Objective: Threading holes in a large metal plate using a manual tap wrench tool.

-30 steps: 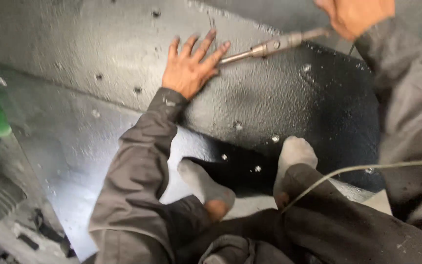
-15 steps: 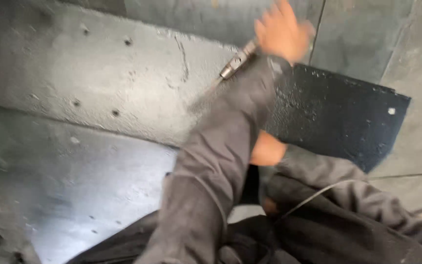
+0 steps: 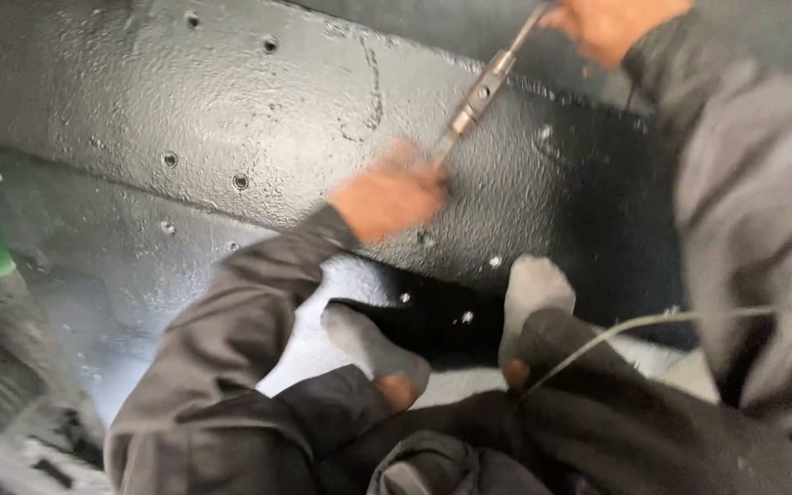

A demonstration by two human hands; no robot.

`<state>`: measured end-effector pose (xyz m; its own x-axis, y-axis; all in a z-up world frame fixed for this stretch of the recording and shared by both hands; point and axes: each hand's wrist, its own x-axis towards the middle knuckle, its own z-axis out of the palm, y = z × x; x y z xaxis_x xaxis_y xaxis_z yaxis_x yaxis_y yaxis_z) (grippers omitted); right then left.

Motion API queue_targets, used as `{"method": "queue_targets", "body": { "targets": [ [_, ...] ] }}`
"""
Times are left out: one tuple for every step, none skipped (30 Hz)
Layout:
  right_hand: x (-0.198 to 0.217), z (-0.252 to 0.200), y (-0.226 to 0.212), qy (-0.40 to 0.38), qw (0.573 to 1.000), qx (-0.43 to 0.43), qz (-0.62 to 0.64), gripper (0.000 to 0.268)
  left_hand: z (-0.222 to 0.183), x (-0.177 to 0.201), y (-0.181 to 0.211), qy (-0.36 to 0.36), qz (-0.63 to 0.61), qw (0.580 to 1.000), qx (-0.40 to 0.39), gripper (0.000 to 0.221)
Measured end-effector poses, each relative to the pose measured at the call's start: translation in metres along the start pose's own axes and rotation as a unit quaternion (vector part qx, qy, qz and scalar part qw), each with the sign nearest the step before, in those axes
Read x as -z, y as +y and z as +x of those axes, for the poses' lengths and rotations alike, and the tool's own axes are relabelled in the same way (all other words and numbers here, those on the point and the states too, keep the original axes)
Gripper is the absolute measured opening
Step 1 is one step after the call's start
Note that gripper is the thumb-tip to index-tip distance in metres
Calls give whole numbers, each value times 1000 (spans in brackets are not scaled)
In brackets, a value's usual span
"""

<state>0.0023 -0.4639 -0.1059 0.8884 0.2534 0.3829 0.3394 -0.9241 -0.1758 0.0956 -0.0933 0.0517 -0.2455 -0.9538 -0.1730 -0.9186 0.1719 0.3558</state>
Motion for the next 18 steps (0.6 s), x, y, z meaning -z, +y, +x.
{"method": "queue_targets", "body": {
  "targets": [
    [-38, -34, 23, -201, 949, -145, 197, 23, -10, 15, -20, 15, -35, 995, 88, 21],
    [-85, -43, 59, -379, 800, -270, 379, 28, -21, 31, -41, 28, -70, 982, 175, 43],
    [-36, -12, 29, -374, 809, -260, 371, 28, -30, 18, -62, 37, -58, 981, 181, 43],
    [10, 9, -13, -267, 909, -266, 176, 27, -40, 4, -83, 76, -18, 973, 219, 43],
    [70, -2, -80, -151, 953, -262, -20, 26, -49, -14, -96, 108, 9, 962, 251, 43],
    [76, -5, -89, -153, 953, -260, -22, 26, -42, -33, -120, 110, 7, 961, 252, 43],
    [86, -18, -117, -170, 931, -321, 42, 26, -39, -56, -134, 147, -15, 944, 294, 41],
    [98, -30, -144, -183, 900, -380, 105, 26, -35, -79, -147, 181, -36, 923, 337, 39],
    [105, -28, -165, -185, 900, -382, 100, 26, -4, -108, -178, 186, -39, 924, 333, 39],
    [114, -25, -187, -215, 891, -379, 127, 20, 28, -134, -208, 179, -201, 887, 376, 24],
    [119, -18, -205, -241, 884, -370, 153, 16, 60, -156, -243, 172, -353, 825, 406, 26],
    [115, -12, -220, -238, 887, -367, 145, 16, 134, -184, -223, 180, -352, 826, 402, 26],
    [115, -8, -239, -262, 894, -323, 166, 12, 205, -221, -212, 188, -246, 869, 387, 24],
    [113, -3, -259, -285, 898, -279, 188, 17, 273, -256, -228, 195, -136, 899, 367, 26],
    [111, -3, -254, -289, 898, -276, 183, 17, 273, -218, -197, 201, -139, 897, 369, 26],
    [108, -2, -250, -336, 859, -274, 274, 18, 271, -179, -167, 258, -146, 855, 426, 25],
    [100, 6, -254, -366, 810, -276, 367, 21, 261, -139, -141, 306, -143, 814, 472, 38],
    [117, 29, -237, -358, 811, -280, 368, 21, 253, -114, -130, 304, -139, 819, 466, 38]
  ]
}}
